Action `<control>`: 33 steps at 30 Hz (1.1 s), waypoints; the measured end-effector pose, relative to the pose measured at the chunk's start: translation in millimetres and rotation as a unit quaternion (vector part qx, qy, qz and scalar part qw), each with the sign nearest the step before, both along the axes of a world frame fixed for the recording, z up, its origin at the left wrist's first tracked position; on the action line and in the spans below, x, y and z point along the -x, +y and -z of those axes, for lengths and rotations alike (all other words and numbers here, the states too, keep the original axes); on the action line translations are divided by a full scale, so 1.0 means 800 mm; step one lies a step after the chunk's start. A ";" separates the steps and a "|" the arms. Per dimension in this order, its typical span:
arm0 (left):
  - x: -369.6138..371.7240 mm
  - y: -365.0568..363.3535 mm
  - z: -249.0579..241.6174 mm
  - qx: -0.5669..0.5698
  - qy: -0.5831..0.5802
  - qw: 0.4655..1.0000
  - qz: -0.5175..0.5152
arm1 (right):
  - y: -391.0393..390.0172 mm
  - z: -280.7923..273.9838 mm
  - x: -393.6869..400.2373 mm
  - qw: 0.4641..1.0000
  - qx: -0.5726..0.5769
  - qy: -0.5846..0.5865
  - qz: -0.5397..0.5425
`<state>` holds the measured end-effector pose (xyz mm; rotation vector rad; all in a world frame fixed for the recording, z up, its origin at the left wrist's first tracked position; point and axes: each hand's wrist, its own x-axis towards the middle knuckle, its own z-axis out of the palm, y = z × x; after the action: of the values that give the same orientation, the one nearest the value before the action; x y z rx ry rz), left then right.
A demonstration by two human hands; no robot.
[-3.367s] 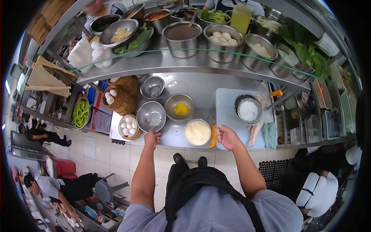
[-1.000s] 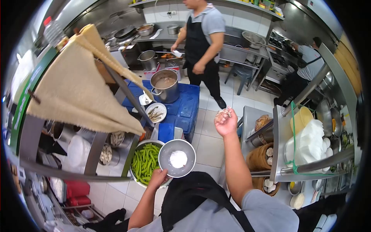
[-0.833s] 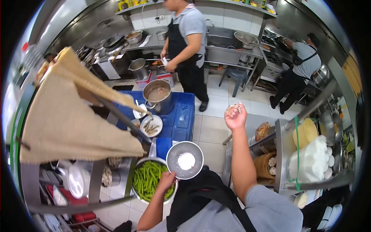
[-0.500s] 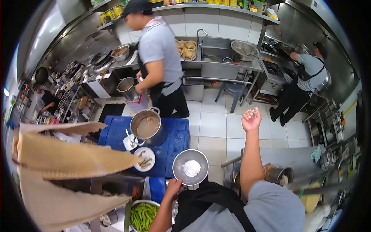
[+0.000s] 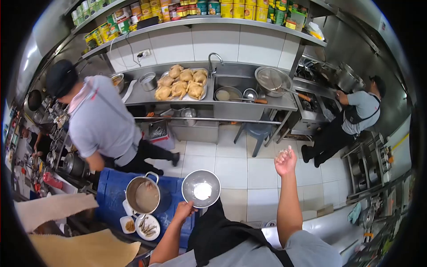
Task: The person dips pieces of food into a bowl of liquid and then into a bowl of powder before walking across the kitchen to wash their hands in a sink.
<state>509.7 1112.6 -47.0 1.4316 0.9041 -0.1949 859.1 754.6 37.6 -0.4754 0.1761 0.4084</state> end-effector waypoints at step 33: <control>-0.751 0.150 -0.003 -0.078 0.075 0.992 -0.068 | 0.565 0.115 -0.857 0.768 0.491 -0.294 -0.286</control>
<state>1110.6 1232.2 -44.6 1.5079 1.1586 -0.1327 1544.7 1206.4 -54.4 -1.7015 -0.4224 0.7340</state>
